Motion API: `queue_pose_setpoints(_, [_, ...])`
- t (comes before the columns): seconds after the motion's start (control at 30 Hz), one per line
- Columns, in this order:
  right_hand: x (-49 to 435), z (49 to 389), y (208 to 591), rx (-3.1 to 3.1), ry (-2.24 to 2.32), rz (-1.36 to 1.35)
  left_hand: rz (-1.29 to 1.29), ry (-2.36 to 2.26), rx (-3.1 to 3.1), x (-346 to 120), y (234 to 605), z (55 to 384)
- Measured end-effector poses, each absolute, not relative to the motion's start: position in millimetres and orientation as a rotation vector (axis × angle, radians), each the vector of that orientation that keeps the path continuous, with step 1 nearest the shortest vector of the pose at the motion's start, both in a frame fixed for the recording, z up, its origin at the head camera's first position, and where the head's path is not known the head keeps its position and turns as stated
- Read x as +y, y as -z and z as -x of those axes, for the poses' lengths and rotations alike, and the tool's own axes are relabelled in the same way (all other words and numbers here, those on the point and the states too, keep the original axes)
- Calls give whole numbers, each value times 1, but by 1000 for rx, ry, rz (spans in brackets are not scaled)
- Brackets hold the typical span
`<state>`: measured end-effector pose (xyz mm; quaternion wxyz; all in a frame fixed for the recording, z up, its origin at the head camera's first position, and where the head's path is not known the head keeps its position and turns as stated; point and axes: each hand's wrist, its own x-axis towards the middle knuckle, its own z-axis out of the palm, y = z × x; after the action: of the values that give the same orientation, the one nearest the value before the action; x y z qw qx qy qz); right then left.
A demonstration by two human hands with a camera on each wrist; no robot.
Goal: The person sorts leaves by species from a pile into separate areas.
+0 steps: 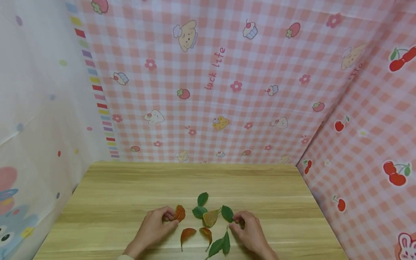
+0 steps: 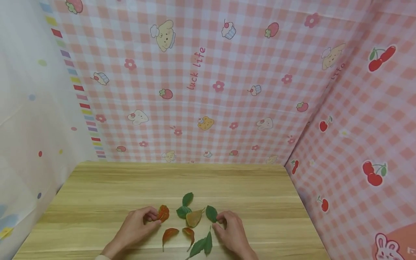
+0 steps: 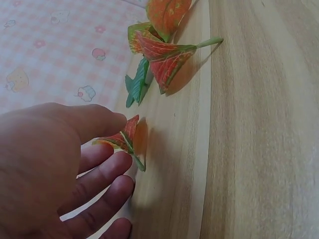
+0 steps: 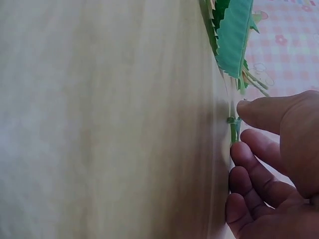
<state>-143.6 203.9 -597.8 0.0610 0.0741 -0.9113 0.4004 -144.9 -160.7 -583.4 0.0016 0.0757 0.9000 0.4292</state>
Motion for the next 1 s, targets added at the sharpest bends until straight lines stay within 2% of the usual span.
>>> queue_pose_setpoints(1.0, [200,148,600,-2764,-1122,-233,-344,-1310,2879,-159,589,147])
